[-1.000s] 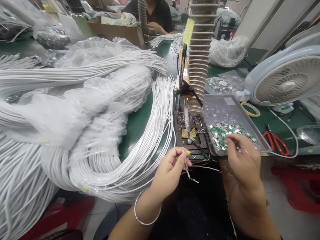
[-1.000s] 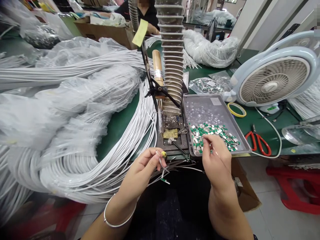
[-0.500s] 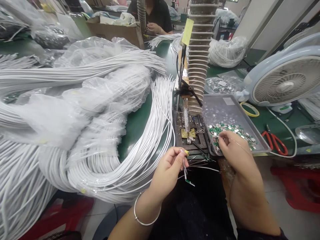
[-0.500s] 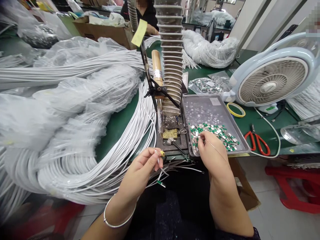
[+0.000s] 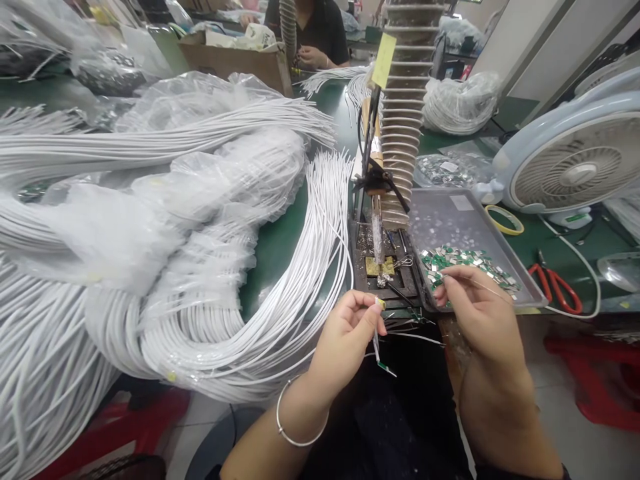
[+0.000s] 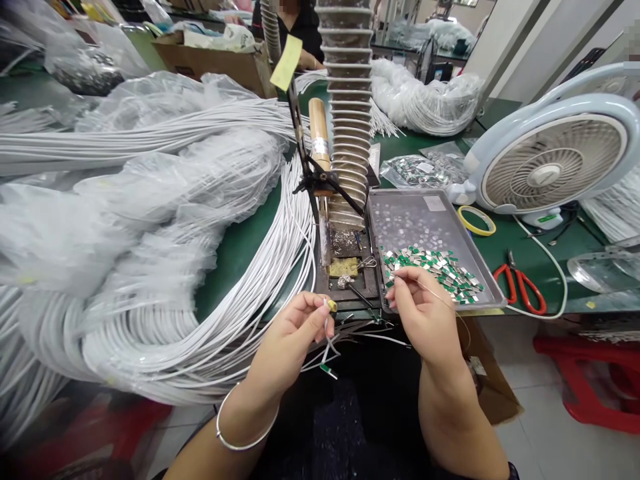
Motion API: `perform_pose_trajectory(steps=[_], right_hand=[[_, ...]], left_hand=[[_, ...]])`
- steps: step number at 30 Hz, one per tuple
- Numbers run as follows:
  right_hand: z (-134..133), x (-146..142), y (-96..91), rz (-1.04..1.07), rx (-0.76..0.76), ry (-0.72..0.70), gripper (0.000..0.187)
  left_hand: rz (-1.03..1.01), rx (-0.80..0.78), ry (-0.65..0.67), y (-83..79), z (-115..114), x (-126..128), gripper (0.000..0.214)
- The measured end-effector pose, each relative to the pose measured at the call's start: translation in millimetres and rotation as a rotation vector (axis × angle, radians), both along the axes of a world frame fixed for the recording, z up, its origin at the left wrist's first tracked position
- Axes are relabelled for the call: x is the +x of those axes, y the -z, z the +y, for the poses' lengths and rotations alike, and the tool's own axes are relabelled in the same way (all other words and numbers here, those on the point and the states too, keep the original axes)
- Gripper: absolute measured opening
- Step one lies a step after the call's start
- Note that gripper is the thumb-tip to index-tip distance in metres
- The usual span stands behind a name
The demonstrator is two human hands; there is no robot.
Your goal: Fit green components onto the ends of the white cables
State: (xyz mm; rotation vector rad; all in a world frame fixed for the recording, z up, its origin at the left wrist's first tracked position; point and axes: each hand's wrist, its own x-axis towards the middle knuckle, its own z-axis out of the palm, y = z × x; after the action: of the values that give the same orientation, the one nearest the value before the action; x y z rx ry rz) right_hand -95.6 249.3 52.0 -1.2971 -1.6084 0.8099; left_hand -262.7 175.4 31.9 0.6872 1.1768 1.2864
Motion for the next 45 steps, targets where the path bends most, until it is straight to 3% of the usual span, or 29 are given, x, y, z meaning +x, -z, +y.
perform_pose_trajectory(steps=[4, 12, 19, 38, 42, 45], right_hand=[[-14, -8, 5.0, 0.085, 0.017, -0.089, 0.006], [-33, -28, 19.5, 0.038, 0.123, -0.211, 0.008], [-34, -39, 23.3, 0.151, 0.094, -0.221, 0.005], [-36, -42, 27.8, 0.215, 0.004, -0.235, 0.004], [-36, -41, 30.3, 0.186, 0.072, -0.234, 0.007], [-36, -38, 33.6, 0.091, 0.226, -0.209, 0.017]], left_hand=[[0.012, 0.021, 0.014, 0.1, 0, 3, 0.018], [-0.046, 0.044, 0.004, -1.8, 2, 8, 0.016], [-0.077, 0.071, -0.065, -6.0, 3, 10, 0.014], [-0.093, 0.116, -0.063, -9.1, 0, 10, 0.012], [-0.092, 0.106, -0.088, -8.4, 0, 11, 0.012], [-0.096, 0.072, -0.107, -8.4, 0, 11, 0.013]])
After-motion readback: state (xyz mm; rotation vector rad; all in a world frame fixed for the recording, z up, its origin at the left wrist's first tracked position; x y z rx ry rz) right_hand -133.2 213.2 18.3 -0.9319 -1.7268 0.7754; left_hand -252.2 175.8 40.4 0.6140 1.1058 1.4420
